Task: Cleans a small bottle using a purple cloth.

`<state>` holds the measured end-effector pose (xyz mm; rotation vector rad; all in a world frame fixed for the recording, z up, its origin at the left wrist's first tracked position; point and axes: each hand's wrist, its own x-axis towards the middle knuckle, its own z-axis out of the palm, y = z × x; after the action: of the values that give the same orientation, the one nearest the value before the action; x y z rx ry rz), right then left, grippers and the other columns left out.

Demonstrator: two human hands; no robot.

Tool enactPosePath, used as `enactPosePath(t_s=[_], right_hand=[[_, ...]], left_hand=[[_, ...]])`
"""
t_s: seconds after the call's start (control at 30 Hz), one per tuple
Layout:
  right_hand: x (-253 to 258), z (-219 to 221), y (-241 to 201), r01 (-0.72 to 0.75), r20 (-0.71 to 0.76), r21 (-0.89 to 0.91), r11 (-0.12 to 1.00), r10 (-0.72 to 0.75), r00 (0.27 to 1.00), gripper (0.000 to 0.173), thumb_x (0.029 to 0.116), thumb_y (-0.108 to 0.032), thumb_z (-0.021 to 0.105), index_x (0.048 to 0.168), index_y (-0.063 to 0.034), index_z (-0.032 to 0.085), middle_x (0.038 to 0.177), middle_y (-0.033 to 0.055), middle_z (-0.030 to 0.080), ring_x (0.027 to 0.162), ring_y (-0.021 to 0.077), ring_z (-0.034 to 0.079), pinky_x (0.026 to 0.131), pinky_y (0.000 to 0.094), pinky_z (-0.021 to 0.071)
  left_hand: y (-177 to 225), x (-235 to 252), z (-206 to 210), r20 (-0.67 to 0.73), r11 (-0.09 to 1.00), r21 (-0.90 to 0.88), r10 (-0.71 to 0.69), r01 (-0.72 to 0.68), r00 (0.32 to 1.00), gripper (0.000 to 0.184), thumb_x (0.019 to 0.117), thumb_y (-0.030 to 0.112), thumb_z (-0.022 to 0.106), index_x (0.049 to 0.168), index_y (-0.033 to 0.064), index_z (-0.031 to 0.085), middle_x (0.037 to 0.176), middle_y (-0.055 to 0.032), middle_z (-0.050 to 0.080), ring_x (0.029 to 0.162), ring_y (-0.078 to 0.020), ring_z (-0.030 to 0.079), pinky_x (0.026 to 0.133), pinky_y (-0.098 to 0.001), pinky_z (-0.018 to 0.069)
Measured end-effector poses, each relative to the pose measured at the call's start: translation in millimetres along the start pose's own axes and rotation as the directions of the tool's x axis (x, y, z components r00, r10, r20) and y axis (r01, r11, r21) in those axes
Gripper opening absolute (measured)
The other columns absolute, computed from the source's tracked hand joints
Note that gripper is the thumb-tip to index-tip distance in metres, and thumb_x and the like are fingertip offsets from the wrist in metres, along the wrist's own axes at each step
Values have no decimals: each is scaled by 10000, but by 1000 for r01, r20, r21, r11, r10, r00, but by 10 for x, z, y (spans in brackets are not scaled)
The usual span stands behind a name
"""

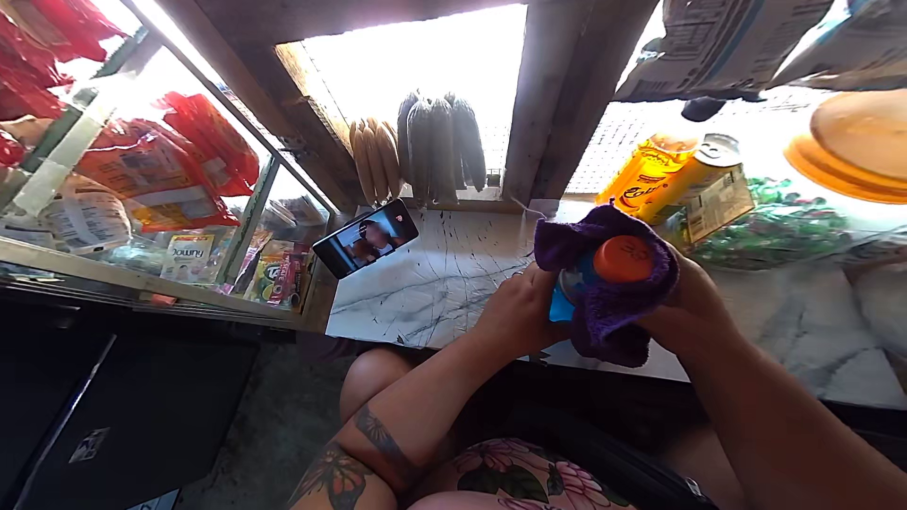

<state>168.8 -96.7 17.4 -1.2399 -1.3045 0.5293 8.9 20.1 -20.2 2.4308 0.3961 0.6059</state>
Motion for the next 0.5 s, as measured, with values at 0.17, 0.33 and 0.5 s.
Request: enactPosePath(t_s=[0.17,0.33,0.5], right_hand=[[50,-155,7,-37,159,166,985,10,987,487,858,-363,775,1312,-330,600,1204,-221,663,1137,-58,608,967,188,537],[49,-211,22,-94,220,280,955,32,975,405,887,-364,747,1276,-368,635,1159,-223,681,1087,-66,623,924,178,547],[10,-112,15,-96,181,249,964,51,982,500,876,-361,758,1344,-352,581,1221,-208,659,1150,-37,607,970,208,539]], left_hand=[[-27,5,-34,34,998,-51,32,-30,999,644,778,288,848,1275,-27,584,1086,-204,670,978,-323,684,828,-511,561],[-32,15,-80,175,988,-149,-5,32,985,620,855,238,792,1342,-41,529,1164,-204,671,1098,-314,668,954,-526,529],[-57,-3,-64,169,988,-151,4,22,986,610,853,204,789,1340,-47,520,1141,-206,671,1070,-320,675,926,-532,541]])
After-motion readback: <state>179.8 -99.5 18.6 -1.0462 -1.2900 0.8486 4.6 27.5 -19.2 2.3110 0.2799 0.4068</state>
